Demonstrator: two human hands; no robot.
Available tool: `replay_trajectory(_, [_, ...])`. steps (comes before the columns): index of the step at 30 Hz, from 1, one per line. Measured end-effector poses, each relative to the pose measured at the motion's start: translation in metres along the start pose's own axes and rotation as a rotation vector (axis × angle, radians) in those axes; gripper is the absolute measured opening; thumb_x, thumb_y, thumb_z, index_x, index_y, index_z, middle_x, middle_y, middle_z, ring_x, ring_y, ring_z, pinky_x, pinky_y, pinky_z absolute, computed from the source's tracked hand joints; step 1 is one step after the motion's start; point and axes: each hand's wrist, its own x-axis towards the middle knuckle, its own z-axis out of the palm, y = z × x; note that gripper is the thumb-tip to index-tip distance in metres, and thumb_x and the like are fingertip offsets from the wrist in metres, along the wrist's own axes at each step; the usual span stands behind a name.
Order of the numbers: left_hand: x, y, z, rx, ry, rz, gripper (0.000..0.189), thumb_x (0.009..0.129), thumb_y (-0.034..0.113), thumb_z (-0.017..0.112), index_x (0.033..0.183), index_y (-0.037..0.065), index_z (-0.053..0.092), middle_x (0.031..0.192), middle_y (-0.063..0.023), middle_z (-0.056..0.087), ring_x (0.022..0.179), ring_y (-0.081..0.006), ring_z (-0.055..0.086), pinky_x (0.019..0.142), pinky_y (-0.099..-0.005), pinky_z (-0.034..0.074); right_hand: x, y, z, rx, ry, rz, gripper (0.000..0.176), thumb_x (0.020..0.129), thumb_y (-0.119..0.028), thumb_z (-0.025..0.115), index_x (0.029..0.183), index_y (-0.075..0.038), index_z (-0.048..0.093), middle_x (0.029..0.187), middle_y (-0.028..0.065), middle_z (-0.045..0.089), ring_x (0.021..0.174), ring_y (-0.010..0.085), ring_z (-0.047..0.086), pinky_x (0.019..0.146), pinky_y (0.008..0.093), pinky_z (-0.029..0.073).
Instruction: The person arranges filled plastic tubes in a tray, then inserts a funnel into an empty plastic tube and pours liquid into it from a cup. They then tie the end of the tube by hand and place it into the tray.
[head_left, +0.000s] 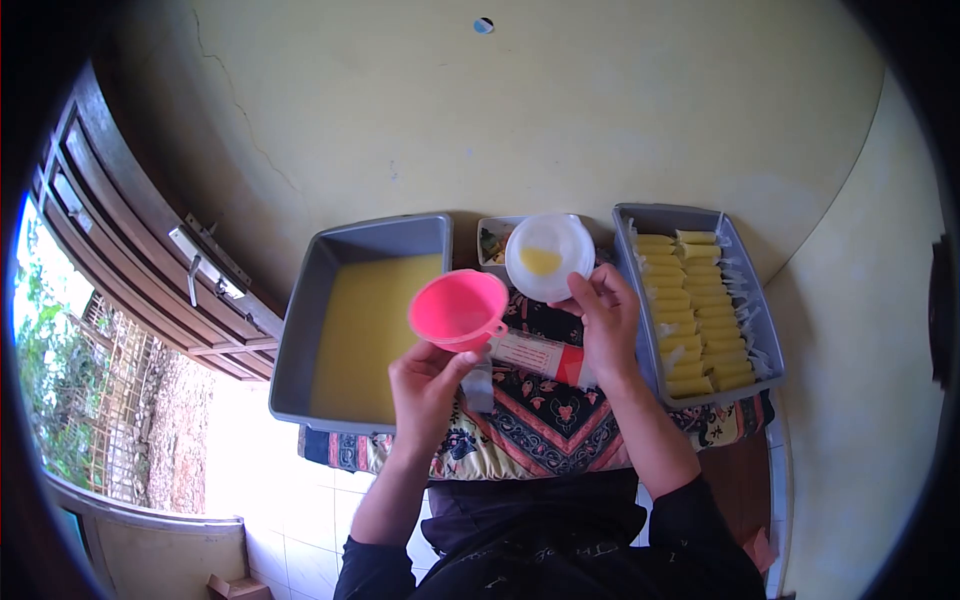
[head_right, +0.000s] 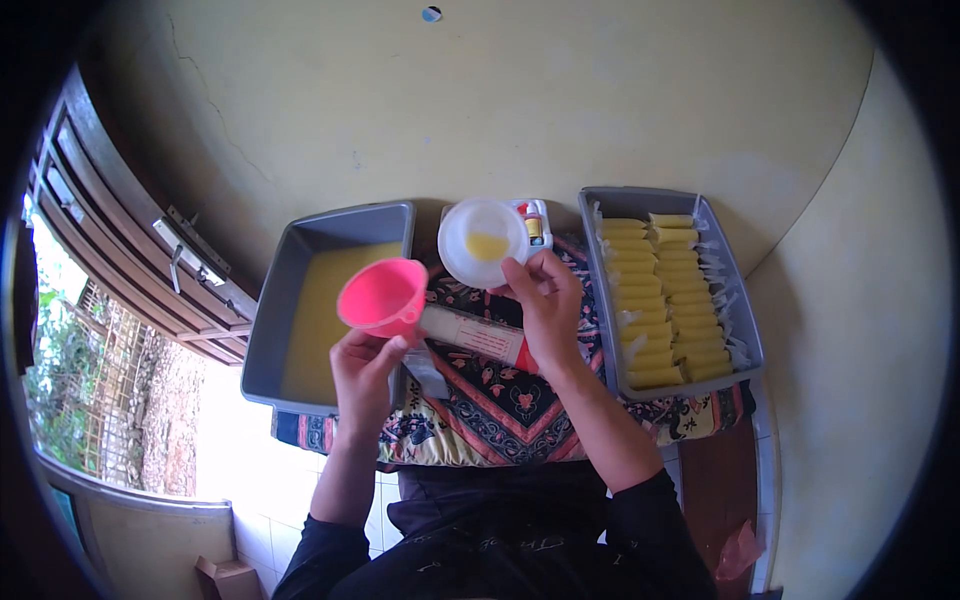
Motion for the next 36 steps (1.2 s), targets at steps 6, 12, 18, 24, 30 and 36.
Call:
replay_trajectory(6, [-0.005, -0.019, 0.011, 0.042, -0.059, -0.043, 0.024, 0.085, 0.001, 0.068, 0.107, -0.006, 0.063, 0.098, -0.0097, 0.069, 0.090, -0.0126, 0.064, 0.084, -0.0267, 0.050, 0.004, -0.032, 0.014, -0.085, -0.138, -0.253, 0.024, 0.090, -0.006, 0.064, 0.072, -0.002, 0.048, 0.070, -0.0048, 0.050, 0.066, 0.0003, 0.042, 0.059, 0.0182, 0.034])
replay_trajectory(12, [0.001, -0.029, 0.022, 0.001, -0.097, -0.038, 0.024, 0.085, 0.000, 0.068, 0.107, -0.007, 0.063, 0.099, -0.0104, 0.069, 0.092, -0.0133, 0.064, 0.085, -0.0272, 0.050, -0.001, -0.038, 0.017, -0.130, -0.189, -0.346, 0.021, 0.091, -0.002, 0.061, 0.075, -0.002, 0.047, 0.072, -0.0029, 0.051, 0.067, 0.0009, 0.043, 0.060, 0.0184, 0.036])
replay_trajectory(18, [0.005, -0.028, 0.034, 0.039, -0.098, -0.074, 0.023, 0.084, 0.000, 0.068, 0.106, -0.007, 0.063, 0.097, -0.0105, 0.069, 0.091, -0.0129, 0.064, 0.083, -0.0258, 0.050, -0.001, -0.037, 0.004, -0.192, -0.192, -0.444, 0.019, 0.091, -0.001, 0.061, 0.077, 0.000, 0.048, 0.073, -0.0018, 0.052, 0.069, 0.0009, 0.046, 0.058, 0.0188, 0.037])
replay_trajectory(24, [0.012, -0.026, 0.043, 0.058, -0.110, -0.168, 0.023, 0.084, 0.000, 0.068, 0.106, -0.007, 0.063, 0.096, -0.0105, 0.069, 0.089, -0.0130, 0.064, 0.082, -0.0261, 0.050, 0.001, -0.041, -0.007, -0.615, -0.146, -0.676, 0.018, 0.083, 0.000, 0.069, 0.073, 0.001, 0.054, 0.076, 0.0090, 0.059, 0.065, 0.0135, 0.058, 0.058, 0.0252, 0.045])
replay_trajectory(30, [0.017, -0.035, 0.038, 0.017, -0.114, 0.016, 0.023, 0.085, -0.001, 0.068, 0.106, -0.007, 0.063, 0.100, -0.0113, 0.068, 0.094, -0.0137, 0.063, 0.085, -0.0276, 0.050, 0.007, -0.043, 0.004, -0.653, -0.205, -0.943, 0.019, 0.078, -0.002, 0.074, 0.072, 0.000, 0.056, 0.079, 0.0114, 0.062, 0.065, 0.0198, 0.060, 0.056, 0.0286, 0.047])
replay_trajectory(36, [0.014, -0.026, 0.027, 0.005, -0.085, 0.052, 0.024, 0.085, -0.001, 0.067, 0.108, -0.008, 0.062, 0.101, -0.0117, 0.068, 0.095, -0.0141, 0.063, 0.085, -0.0277, 0.050, 0.008, -0.041, 0.018, -0.634, -0.238, -1.047, 0.018, 0.077, -0.002, 0.074, 0.075, 0.000, 0.056, 0.084, 0.0123, 0.063, 0.067, 0.0201, 0.062, 0.056, 0.0289, 0.049])
